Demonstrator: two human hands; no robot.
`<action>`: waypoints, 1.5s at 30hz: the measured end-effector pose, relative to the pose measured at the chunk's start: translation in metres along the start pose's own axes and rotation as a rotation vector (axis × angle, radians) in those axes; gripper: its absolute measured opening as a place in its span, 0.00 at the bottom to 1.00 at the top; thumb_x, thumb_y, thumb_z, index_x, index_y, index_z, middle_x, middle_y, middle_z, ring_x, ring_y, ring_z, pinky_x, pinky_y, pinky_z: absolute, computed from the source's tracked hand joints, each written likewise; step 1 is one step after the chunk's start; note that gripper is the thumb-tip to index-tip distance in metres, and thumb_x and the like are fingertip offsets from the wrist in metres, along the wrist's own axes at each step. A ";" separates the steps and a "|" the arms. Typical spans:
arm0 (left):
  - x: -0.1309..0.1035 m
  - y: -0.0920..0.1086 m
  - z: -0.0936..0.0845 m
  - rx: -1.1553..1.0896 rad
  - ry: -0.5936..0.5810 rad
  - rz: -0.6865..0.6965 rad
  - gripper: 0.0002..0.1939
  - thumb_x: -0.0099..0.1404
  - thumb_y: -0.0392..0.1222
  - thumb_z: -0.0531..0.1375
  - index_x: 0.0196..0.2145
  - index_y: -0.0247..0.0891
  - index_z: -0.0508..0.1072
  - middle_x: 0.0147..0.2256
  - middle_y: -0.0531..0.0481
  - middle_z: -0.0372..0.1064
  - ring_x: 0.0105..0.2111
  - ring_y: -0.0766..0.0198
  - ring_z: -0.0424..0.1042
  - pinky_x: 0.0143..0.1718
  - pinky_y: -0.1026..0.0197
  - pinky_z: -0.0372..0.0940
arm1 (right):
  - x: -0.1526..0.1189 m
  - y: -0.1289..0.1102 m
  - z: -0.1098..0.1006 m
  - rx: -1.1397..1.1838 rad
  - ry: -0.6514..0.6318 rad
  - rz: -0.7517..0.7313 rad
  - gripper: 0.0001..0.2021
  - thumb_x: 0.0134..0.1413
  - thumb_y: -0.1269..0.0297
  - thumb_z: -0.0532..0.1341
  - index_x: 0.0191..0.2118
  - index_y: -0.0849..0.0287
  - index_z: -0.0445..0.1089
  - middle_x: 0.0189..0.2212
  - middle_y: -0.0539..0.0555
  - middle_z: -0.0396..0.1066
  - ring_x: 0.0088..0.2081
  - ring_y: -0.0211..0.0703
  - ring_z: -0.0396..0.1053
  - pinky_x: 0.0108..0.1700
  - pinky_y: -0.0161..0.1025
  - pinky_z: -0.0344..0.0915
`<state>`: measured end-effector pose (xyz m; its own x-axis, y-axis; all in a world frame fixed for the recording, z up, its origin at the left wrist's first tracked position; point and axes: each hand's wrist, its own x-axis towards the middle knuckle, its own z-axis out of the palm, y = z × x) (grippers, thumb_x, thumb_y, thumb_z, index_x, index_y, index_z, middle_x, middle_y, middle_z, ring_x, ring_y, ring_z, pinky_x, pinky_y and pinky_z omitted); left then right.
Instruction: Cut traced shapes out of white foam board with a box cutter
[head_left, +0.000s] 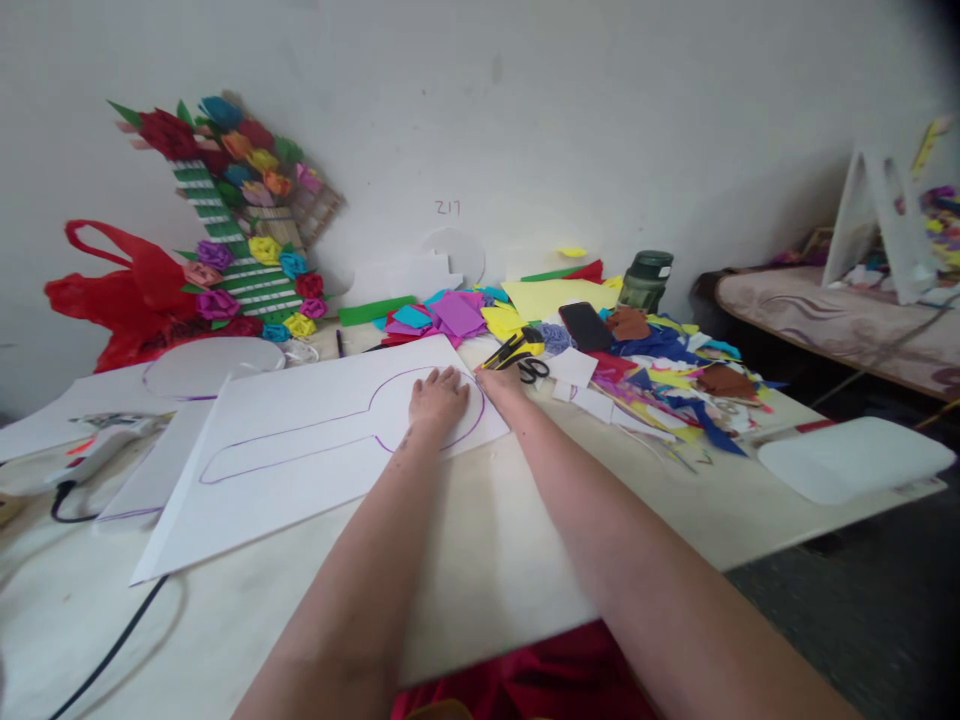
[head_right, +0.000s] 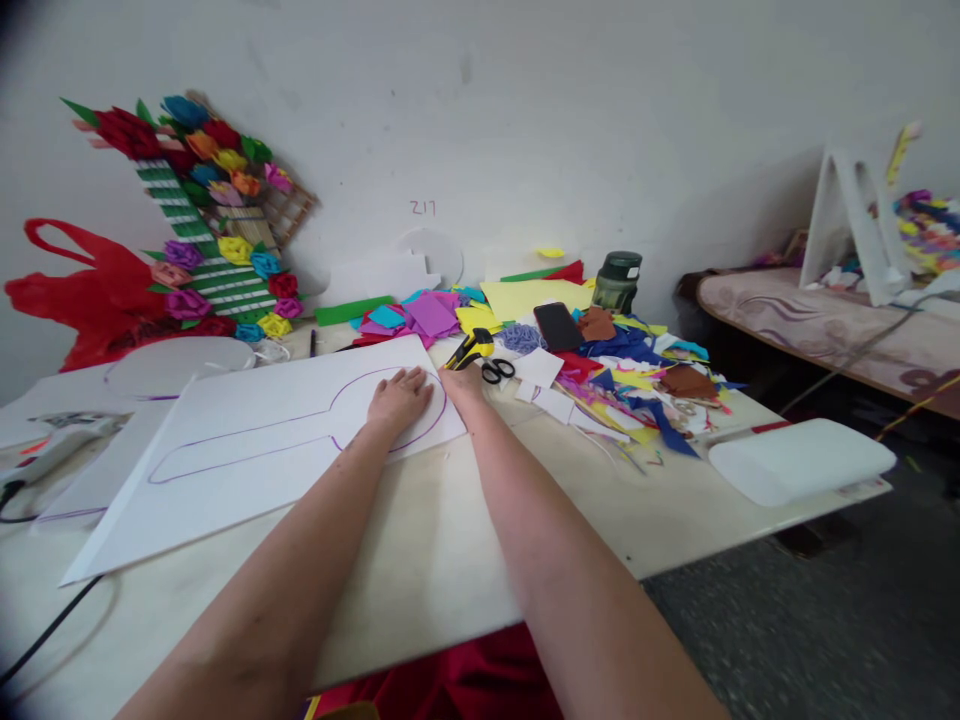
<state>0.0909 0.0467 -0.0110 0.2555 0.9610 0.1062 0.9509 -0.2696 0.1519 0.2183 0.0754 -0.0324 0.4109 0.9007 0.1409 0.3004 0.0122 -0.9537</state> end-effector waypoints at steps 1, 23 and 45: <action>0.000 0.000 0.000 -0.002 -0.001 0.000 0.26 0.67 0.51 0.41 0.60 0.45 0.57 0.63 0.57 0.47 0.62 0.59 0.45 0.60 0.47 0.44 | 0.000 0.000 0.000 -0.013 0.000 -0.005 0.05 0.38 0.69 0.58 0.26 0.61 0.70 0.30 0.56 0.75 0.37 0.45 0.72 0.41 0.38 0.67; 0.000 0.000 0.000 0.004 -0.004 0.002 0.26 0.67 0.51 0.40 0.60 0.47 0.57 0.63 0.57 0.47 0.62 0.59 0.45 0.60 0.47 0.44 | -0.001 -0.006 -0.001 -0.136 0.010 0.018 0.03 0.40 0.68 0.60 0.26 0.61 0.70 0.32 0.58 0.74 0.40 0.47 0.72 0.43 0.38 0.67; -0.002 -0.004 -0.007 0.094 -0.147 0.085 0.34 0.64 0.60 0.38 0.64 0.45 0.47 0.65 0.54 0.36 0.64 0.55 0.31 0.61 0.41 0.31 | -0.004 -0.010 -0.005 -0.139 0.015 -0.020 0.03 0.38 0.71 0.59 0.25 0.60 0.69 0.30 0.57 0.74 0.39 0.46 0.72 0.43 0.39 0.66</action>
<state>0.0858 0.0457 -0.0050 0.3520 0.9355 -0.0310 0.9351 -0.3500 0.0553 0.2179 0.0693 -0.0224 0.4157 0.8945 0.1648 0.4244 -0.0305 -0.9049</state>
